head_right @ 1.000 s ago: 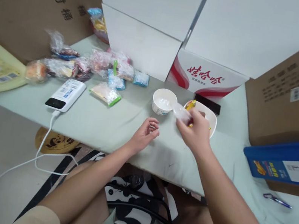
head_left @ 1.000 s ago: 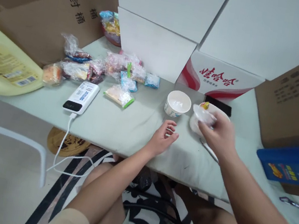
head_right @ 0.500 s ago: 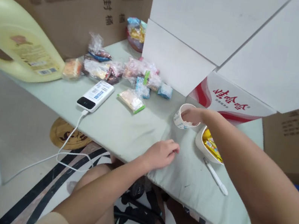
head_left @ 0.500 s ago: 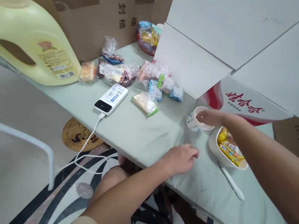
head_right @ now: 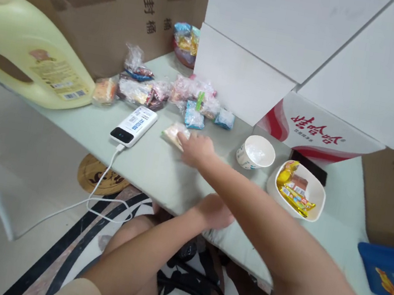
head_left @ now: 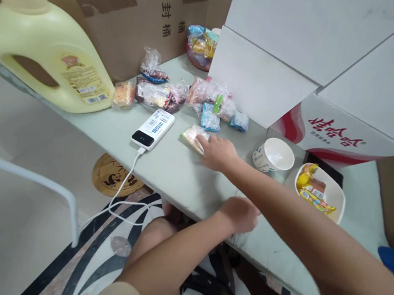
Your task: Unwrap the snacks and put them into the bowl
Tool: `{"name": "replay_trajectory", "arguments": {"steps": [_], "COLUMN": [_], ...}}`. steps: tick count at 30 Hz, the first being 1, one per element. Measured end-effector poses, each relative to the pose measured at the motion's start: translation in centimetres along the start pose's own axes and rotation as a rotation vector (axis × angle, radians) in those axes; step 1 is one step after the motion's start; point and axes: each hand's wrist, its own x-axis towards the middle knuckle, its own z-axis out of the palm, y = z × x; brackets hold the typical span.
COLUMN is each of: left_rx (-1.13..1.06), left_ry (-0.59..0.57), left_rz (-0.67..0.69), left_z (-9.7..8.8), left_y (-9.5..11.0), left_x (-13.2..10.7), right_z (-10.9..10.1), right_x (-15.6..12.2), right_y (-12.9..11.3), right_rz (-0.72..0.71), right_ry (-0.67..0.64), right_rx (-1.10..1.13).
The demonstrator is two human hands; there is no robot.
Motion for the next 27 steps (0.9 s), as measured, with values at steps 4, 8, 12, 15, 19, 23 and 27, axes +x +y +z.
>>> {"name": "replay_trajectory", "arguments": {"steps": [4,8,12,15,19,23,27], "left_rx": [0.358,0.288,-0.181,-0.741,-1.079,-1.153,-1.162], "left_ry": [-0.219,-0.146,-0.024,-0.052,0.005,0.138,0.168], "left_rz": [-0.010,0.038,-0.095,-0.103,-0.116,-0.202,-0.215], "left_z": [-0.7,-1.0,-0.7,0.5,2.5,2.8,1.6], "left_y": [0.4,0.9,1.3,1.8,2.2,2.5,2.6], "left_x": [-0.1,-0.4,0.2,1.2,2.8,4.2,4.8], "right_z": [1.3,4.7,10.6,13.8,14.5,15.2,17.8], "right_x": [-6.3,-14.6,-21.2,-23.5,-24.7,-27.4,-30.1], "right_y": [4.2,9.7,11.6,9.9,8.6,12.1,17.1], "right_rz": [-0.130,0.128,0.374,0.423,0.272,0.385,0.698], "right_ry": [0.101,0.479,0.781,0.872,0.763,0.785,0.660], "right_rx": [0.067,0.474,0.732,0.648,0.597,0.560,0.363]}}
